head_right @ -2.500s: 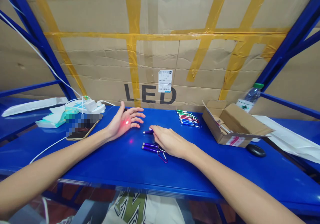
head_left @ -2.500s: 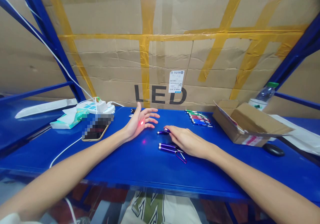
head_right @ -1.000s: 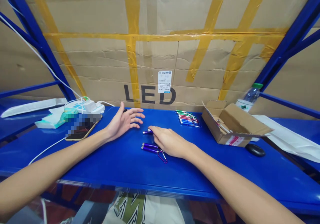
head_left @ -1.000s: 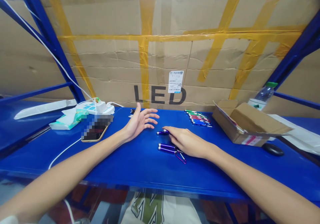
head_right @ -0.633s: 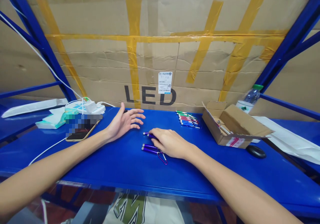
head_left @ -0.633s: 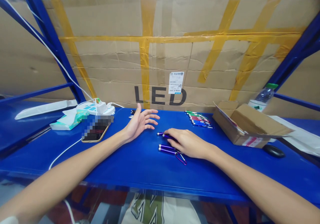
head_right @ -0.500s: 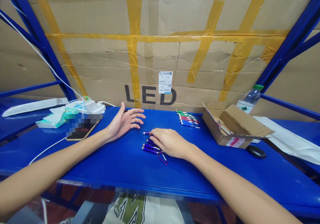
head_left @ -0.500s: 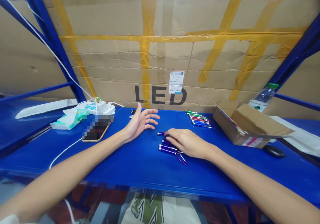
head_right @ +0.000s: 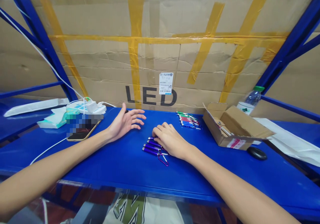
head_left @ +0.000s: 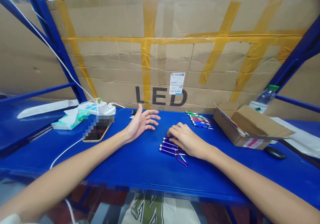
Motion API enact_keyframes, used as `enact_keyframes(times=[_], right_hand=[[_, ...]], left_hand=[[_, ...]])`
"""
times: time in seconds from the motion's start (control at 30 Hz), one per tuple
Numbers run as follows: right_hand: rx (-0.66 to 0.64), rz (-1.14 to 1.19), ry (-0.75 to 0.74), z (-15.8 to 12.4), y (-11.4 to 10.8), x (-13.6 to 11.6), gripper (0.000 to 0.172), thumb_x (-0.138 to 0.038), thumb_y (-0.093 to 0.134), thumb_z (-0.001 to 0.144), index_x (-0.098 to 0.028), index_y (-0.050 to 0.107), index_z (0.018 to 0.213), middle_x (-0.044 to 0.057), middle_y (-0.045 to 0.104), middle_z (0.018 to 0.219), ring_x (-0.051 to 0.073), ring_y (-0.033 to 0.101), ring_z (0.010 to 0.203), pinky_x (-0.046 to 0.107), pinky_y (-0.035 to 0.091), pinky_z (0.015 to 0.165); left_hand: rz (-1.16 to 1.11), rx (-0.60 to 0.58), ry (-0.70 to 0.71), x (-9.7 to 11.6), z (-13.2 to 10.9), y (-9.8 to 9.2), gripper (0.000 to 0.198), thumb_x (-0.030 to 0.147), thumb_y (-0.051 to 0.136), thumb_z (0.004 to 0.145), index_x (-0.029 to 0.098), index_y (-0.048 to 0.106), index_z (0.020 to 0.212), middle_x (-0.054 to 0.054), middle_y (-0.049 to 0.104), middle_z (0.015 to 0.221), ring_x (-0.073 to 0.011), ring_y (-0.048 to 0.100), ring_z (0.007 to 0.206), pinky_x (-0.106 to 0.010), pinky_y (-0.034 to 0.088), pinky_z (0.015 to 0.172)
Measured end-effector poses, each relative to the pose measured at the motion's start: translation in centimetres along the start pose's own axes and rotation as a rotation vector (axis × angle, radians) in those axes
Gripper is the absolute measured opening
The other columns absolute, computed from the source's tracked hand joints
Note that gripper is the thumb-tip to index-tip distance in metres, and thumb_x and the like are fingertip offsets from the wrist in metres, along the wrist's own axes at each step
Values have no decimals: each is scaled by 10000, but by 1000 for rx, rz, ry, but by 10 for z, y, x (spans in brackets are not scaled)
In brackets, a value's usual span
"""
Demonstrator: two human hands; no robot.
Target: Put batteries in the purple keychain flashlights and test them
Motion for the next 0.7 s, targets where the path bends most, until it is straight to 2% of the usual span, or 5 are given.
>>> enact_keyframes(times=[0.07, 0.2, 0.37, 0.47, 0.7], right_hand=[[-3, 4, 7, -1, 1, 1, 152, -238, 483, 1138, -226, 627, 1184, 109, 700, 1122, 292, 565, 1015, 439, 498, 874], [31, -12, 11, -1, -2, 1, 242, -250, 406, 1160, -213, 603, 1295, 142, 632, 1215, 282, 597, 1004, 435, 523, 867], [84, 33, 22, -2, -7, 1, 227, -292, 397, 1175, -235, 576, 1302, 116, 686, 1179, 271, 656, 1005, 434, 542, 888], [77, -33, 27, -2, -6, 3, 215, -283, 418, 1168, -215, 596, 1267, 117, 723, 1101, 288, 659, 988, 439, 535, 869], [72, -32, 87, 0, -4, 10, 188, -241, 506, 1131, -182, 614, 1274, 125, 744, 1084, 293, 696, 1010, 415, 537, 871]], left_hand=[[1, 4, -3, 0, 0, -1, 862, 879, 335, 1010, 156, 716, 1284, -172, 739, 1216, -261, 697, 971, -341, 563, 796], [0, 4, -1, 0, 0, 0, 858, 877, 344, 1010, 153, 713, 1285, -167, 738, 1214, -260, 692, 977, -342, 561, 805], [-3, 14, -3, 1, -1, 0, 857, 875, 348, 1010, 150, 714, 1283, -171, 738, 1217, -260, 691, 976, -339, 559, 801], [-10, 16, -4, 1, -1, 0, 857, 874, 351, 1010, 147, 715, 1280, -174, 737, 1217, -258, 692, 971, -332, 560, 789], [-5, 15, -6, 0, 0, -1, 863, 879, 344, 1010, 147, 709, 1284, -169, 738, 1209, -255, 694, 975, -328, 567, 790]])
Point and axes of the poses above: each hand's wrist, its own z-axis towards the middle knuckle, its own y-axis out of the palm, x = y × z, the point moved 8 cm from there along z, towards the middle knuckle
